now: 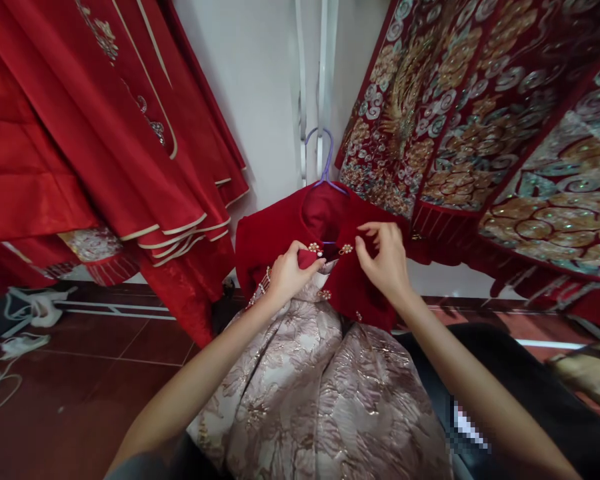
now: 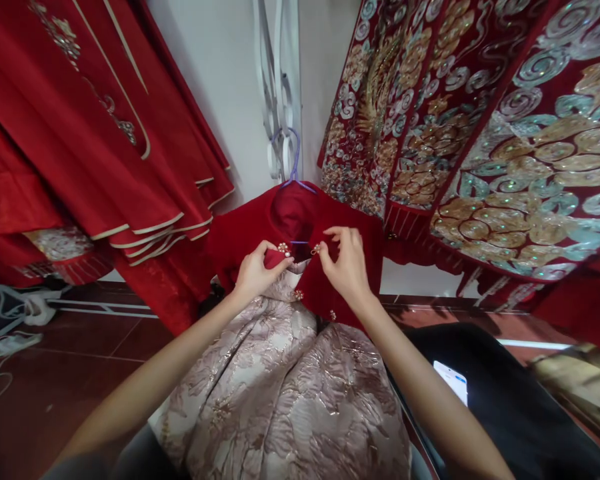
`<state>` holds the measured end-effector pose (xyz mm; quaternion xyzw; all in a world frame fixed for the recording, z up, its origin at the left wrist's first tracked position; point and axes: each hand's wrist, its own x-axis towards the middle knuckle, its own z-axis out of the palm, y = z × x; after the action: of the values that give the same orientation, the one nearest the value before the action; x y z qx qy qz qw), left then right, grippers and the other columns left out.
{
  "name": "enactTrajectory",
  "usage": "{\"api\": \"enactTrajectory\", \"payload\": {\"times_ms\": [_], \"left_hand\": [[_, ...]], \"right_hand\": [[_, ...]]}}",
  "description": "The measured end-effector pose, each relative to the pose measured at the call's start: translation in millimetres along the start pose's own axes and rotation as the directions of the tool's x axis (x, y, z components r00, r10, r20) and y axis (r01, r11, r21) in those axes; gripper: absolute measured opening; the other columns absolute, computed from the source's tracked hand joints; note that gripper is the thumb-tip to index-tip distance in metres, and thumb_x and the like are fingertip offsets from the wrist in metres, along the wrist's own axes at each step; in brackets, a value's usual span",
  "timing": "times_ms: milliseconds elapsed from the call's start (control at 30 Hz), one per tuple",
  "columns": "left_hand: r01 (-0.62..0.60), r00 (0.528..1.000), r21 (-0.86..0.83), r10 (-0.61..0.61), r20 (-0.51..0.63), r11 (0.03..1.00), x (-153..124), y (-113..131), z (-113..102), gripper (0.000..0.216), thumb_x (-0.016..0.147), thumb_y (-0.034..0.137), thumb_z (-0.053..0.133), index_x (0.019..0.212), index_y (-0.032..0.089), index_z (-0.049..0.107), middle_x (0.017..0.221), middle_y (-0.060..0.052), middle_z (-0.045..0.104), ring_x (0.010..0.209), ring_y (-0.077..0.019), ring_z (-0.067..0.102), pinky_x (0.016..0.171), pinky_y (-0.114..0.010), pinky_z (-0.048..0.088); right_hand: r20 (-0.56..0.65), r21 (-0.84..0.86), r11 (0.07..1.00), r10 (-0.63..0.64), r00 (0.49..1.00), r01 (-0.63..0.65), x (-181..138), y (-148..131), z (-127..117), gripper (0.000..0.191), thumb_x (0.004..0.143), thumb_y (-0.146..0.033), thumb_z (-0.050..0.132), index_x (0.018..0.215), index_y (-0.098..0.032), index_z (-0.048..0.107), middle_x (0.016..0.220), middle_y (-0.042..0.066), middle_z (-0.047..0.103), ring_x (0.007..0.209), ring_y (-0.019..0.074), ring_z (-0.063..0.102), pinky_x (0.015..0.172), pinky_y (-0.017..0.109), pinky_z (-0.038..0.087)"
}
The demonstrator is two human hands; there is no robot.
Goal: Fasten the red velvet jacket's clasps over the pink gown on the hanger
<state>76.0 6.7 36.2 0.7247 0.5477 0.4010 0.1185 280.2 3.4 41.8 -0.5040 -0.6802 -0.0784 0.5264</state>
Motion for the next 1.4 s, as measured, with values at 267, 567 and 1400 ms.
{"api": "enactTrajectory", "payload": {"times_ms": [267, 567, 1400], "left_hand": [[-0.236, 0.961, 0.109, 0.249, -0.124, 0.966, -3, -6, -13, 0.011, 0.081, 0.025, 0.06, 0.086, 0.023, 0.05, 0.088, -0.002, 0.063, 0.08, -0.0186, 0.062, 0.072, -0.029, 0.044], [-0.296, 0.953, -0.004, 0.295, -0.07, 0.955, 1, -7, -9, 0.015, 0.085, 0.022, 0.057, 0.099, 0.024, 0.051, 0.098, -0.003, 0.067, 0.089, -0.0185, 0.065, 0.08, -0.031, 0.047], [-0.306, 0.952, 0.037, 0.306, 0.012, 0.951, 14, 7, -12, 0.011, 0.079, 0.03, 0.06, 0.087, 0.023, 0.058, 0.091, -0.003, 0.064, 0.081, -0.0191, 0.062, 0.076, -0.031, 0.047]], "right_hand": [[0.172, 0.124, 0.982, 0.124, 0.977, -0.146, -14, 12, 32, 0.022, 0.086, -0.03, 0.052, 0.1, -0.016, 0.061, 0.085, 0.008, 0.058, 0.068, 0.0176, 0.057, 0.068, 0.037, 0.053], [0.347, 0.315, 0.9, 0.186, 0.919, -0.301, -4, 16, 20, 0.017, 0.08, -0.033, 0.063, 0.089, -0.018, 0.066, 0.088, 0.008, 0.07, 0.076, 0.0188, 0.067, 0.075, 0.038, 0.057], [0.299, 0.577, 0.766, 0.125, 0.946, -0.284, -4, -20, 40, 0.027, 0.082, -0.043, 0.062, 0.098, -0.022, 0.066, 0.1, 0.007, 0.069, 0.091, 0.0194, 0.067, 0.085, 0.035, 0.057]]}}
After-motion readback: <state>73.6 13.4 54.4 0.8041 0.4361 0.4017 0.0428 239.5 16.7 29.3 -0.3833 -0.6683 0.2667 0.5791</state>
